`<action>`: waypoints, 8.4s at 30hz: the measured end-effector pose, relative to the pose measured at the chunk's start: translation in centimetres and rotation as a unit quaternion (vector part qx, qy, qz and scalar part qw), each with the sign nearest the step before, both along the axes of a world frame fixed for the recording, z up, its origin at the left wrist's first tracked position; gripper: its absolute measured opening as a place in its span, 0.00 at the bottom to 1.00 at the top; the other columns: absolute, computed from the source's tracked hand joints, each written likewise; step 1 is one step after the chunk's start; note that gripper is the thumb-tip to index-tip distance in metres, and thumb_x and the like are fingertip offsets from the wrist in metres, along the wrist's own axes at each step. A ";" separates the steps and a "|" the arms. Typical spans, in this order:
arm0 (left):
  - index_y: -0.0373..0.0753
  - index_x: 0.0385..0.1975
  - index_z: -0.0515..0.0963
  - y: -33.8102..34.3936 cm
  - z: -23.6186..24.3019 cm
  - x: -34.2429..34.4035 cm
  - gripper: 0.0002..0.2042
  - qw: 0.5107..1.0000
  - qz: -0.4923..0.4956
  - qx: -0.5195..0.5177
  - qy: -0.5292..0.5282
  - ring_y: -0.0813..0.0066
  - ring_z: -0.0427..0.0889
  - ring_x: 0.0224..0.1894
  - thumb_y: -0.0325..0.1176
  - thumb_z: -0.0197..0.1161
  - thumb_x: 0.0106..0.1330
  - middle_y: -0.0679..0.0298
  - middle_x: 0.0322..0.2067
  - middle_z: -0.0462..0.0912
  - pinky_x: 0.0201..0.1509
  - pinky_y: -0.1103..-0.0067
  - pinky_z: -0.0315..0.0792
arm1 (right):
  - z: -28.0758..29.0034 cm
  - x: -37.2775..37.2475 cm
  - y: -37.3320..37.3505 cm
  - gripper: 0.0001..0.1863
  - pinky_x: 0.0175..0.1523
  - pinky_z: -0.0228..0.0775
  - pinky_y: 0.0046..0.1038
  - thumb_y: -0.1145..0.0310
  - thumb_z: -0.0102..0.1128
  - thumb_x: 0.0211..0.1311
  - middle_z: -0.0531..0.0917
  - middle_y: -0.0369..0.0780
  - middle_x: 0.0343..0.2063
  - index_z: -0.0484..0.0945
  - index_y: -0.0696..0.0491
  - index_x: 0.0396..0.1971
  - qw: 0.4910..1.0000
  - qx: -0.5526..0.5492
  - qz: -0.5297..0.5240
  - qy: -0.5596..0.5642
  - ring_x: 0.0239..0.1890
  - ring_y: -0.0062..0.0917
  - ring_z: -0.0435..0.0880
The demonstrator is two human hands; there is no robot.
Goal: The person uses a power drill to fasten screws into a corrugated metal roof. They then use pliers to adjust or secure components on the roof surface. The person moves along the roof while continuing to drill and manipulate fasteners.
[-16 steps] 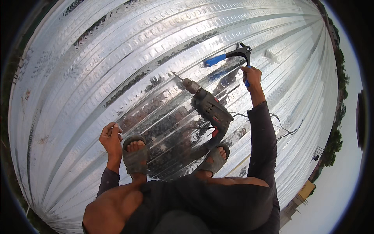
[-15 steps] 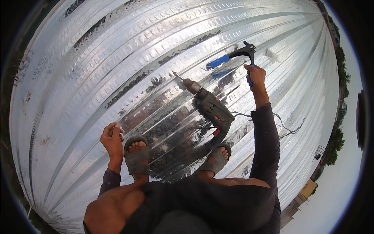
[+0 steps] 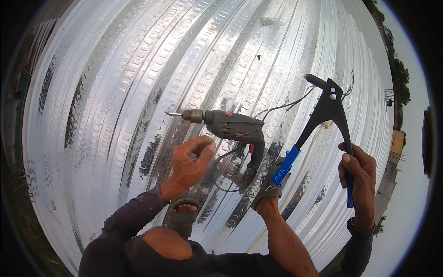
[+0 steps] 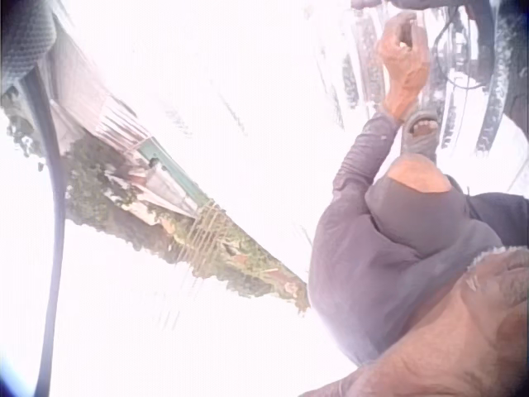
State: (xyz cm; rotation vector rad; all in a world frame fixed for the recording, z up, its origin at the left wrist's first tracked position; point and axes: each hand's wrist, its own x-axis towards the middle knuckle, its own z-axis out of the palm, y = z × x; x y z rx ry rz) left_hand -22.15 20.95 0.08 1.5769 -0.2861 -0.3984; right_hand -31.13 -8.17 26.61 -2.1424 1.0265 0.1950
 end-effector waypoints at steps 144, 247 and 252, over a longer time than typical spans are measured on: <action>0.35 0.50 0.76 26.9 -10.9 -21.4 0.21 0.774 0.065 -0.236 0.584 0.71 0.83 0.46 0.48 0.45 0.82 0.59 0.46 0.83 0.53 0.71 0.79 | -29.8 -10.0 46.3 0.21 0.45 0.76 0.42 0.60 0.70 0.61 0.85 0.50 0.33 0.77 0.61 0.44 0.991 0.129 0.016 -0.020 0.36 0.45 0.86; 0.29 0.64 0.68 29.3 -6.0 -21.2 0.34 0.942 -0.073 -0.103 0.312 0.69 0.82 0.55 0.30 0.72 0.57 0.58 0.51 0.82 0.59 0.74 0.76 | -32.6 -13.0 45.1 0.39 0.45 0.79 0.28 0.68 0.79 0.44 0.84 0.41 0.34 0.70 0.65 0.57 0.948 0.313 -0.014 -0.058 0.35 0.27 0.84; 0.29 0.69 0.63 30.6 -5.6 -21.4 0.42 0.971 -0.099 0.054 0.208 0.65 0.76 0.62 0.43 0.75 0.59 0.53 0.59 0.77 0.63 0.70 0.72 | -30.8 -11.7 44.6 0.34 0.45 0.79 0.30 0.68 0.79 0.44 0.84 0.42 0.35 0.73 0.63 0.52 0.952 0.301 0.043 -0.031 0.37 0.29 0.85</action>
